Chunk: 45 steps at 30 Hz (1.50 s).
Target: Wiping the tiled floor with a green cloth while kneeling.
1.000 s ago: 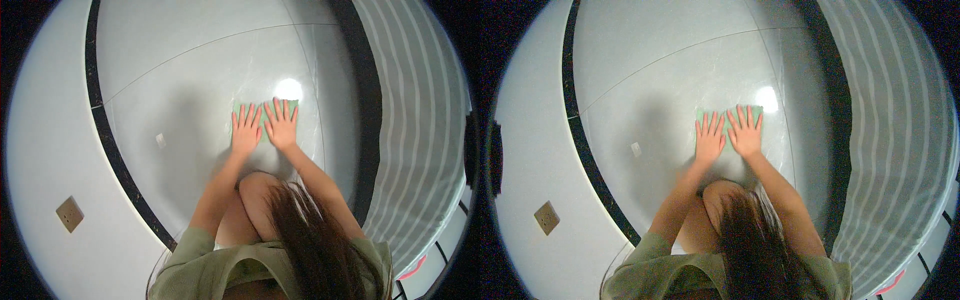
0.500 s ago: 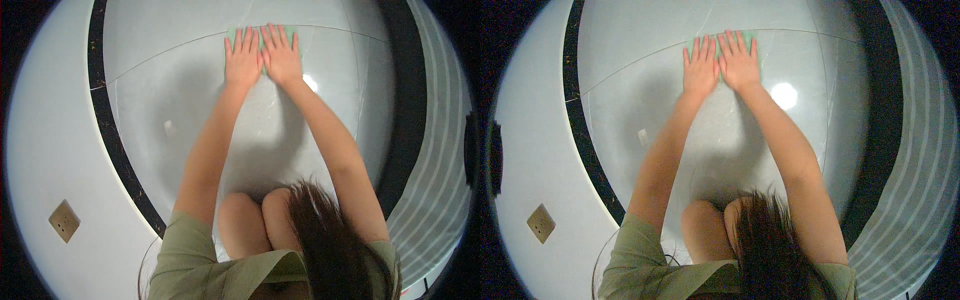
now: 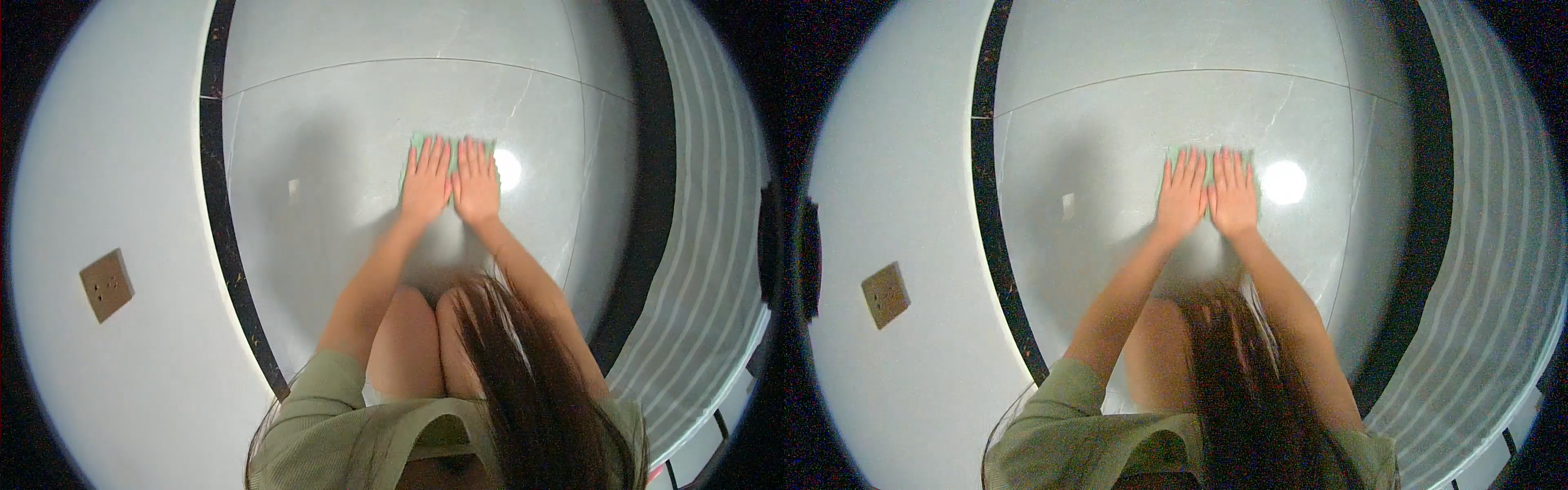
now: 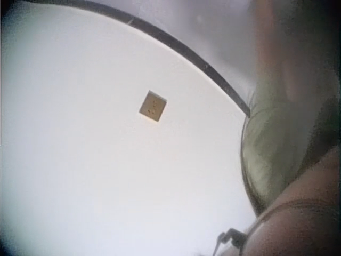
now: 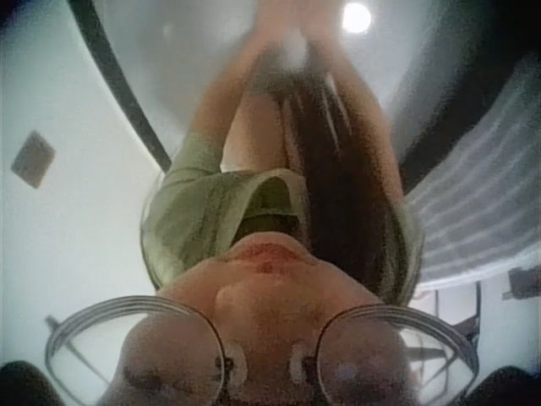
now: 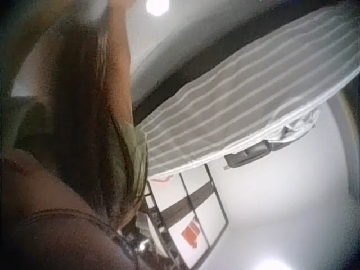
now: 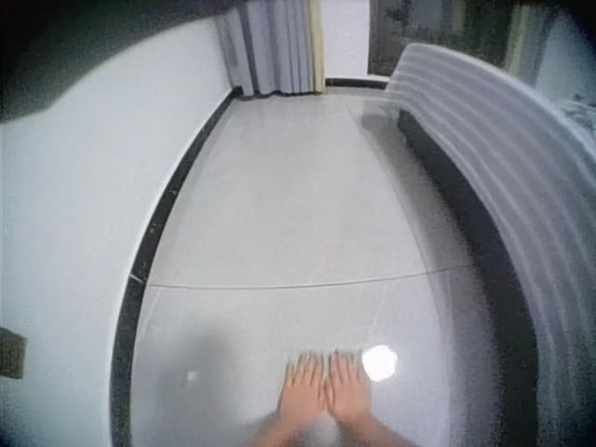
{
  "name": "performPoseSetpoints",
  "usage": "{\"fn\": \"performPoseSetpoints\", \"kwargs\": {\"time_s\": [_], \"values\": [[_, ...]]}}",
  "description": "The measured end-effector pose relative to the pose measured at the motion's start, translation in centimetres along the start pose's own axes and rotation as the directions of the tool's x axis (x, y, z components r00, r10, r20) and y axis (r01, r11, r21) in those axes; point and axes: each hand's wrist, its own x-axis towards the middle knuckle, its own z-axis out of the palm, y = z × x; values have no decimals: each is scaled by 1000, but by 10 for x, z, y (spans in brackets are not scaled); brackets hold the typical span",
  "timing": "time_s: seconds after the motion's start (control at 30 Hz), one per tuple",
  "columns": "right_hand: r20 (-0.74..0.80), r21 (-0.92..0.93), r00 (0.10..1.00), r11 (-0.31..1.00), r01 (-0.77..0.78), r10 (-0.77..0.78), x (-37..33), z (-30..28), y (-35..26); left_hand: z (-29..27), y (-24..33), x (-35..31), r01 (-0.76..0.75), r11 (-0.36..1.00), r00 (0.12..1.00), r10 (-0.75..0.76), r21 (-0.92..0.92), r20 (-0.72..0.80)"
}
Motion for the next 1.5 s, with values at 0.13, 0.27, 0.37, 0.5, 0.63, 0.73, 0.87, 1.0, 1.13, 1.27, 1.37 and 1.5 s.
{"fn": "performPoseSetpoints", "kwargs": {"time_s": [0.13, 0.27, 0.37, 0.5, 0.63, 0.73, 0.87, 1.0, 1.13, 1.27, 1.37, 1.5], "values": [[99, 60, 987, 991, 121, -126, -71, 6, -42, -15, -1, -101, 21, 999, 999, -19, -48, 50], [92, 58, 953, 957, 284, -288, -63, 10, -60, -25, -28, -121, 39, 993, 989, -22, -112, 146], [105, 126, 932, 934, 335, -348, -22, 16, -86, -31, -56, -109, 139, 990, 983, -137, -10, 119], [-18, 121, 926, 918, 377, -378, 67, 30, -112, -30, -105, -56, 308, 935, 951, -305, 175, -49], [-119, 108, 921, 917, 384, -371, 165, 37, -123, -33, -172, 18, 307, 935, 945, -278, 177, -170], [-139, -7, 937, 946, 323, -321, 212, 42, -142, -38, -213, 51, 320, 939, 929, -284, 125, -237], [-220, 36, 952, 974, 224, -211, 221, 49, -139, -32, -219, 72, 320, 946, 907, -293, 44, -301], [-175, 50, 949, 960, 276, -264, 165, 51, -136, -29, -181, 14, 422, 880, 905, -398, 217, -148], [-67, 96, 921, 916, 389, -384, 62, 49, -153, -42, -140, -92, 474, 866, 879, -476, 158, -29], [-12, 223, 945, 920, 322, -328, -35, 60, -198, -44, -121, -194, 507, 853, 860, -511, 123, 3], [73, 296, 956, 921, 253, -286, -48, 53, -229, -49, -139, -230, 503, 838, 854, -519, 213, 27], [79, 278, 946, 919, 281, -313, -11, 54, -257, -74, -200, -195, 405, 890, 903, -426, 209, 62]]}}
